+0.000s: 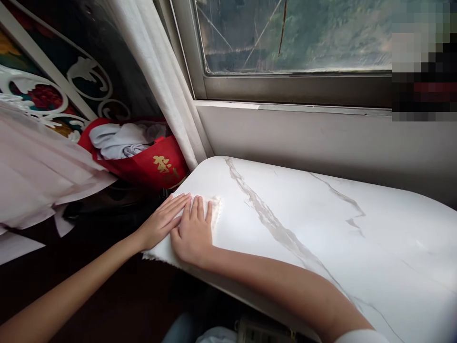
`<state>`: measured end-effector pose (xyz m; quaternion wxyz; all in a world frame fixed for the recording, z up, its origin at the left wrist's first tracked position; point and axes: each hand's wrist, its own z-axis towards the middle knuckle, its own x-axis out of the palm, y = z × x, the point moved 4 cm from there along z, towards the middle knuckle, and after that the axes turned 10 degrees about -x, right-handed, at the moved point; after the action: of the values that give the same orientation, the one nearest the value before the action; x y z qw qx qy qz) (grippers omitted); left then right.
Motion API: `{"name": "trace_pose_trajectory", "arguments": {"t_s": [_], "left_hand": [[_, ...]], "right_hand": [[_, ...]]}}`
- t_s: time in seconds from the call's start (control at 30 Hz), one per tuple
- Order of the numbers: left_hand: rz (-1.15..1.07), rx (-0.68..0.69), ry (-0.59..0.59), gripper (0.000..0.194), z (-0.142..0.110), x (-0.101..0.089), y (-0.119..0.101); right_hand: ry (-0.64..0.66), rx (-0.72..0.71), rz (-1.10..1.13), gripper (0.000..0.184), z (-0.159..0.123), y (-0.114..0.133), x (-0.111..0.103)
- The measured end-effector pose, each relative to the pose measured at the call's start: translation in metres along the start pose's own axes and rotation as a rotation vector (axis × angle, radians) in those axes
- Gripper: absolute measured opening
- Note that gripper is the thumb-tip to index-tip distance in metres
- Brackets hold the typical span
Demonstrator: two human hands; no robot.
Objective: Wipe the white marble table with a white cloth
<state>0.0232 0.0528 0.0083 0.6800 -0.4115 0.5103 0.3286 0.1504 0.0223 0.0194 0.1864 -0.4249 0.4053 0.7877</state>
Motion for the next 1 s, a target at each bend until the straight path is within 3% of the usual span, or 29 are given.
{"name": "trace_pose_trajectory", "arguments": {"t_s": [0.17, 0.47, 0.63, 0.8, 1.0], "left_hand": [[0.003, -0.025, -0.017, 0.054, 0.034, 0.006, 0.016], [-0.064, -0.009, 0.0, 0.054, 0.175, 0.026, 0.043], [-0.047, 0.049, 0.044, 0.05, 0.233, 0.034, 0.052], [-0.02, 0.043, 0.043, 0.052, 0.257, 0.039, 0.061], [-0.002, 0.038, 0.012, 0.052, 0.243, 0.04, 0.059]], "right_hand": [[-0.008, -0.04, -0.029, 0.063, 0.026, -0.025, -0.002], [-0.04, 0.084, -0.167, 0.06, 0.101, -0.123, -0.021], [-0.098, 0.17, -0.205, 0.059, 0.13, -0.159, -0.026], [-0.111, 0.19, -0.243, 0.058, 0.148, -0.174, -0.027], [-0.097, 0.176, -0.253, 0.057, 0.141, -0.167, -0.028]]}}
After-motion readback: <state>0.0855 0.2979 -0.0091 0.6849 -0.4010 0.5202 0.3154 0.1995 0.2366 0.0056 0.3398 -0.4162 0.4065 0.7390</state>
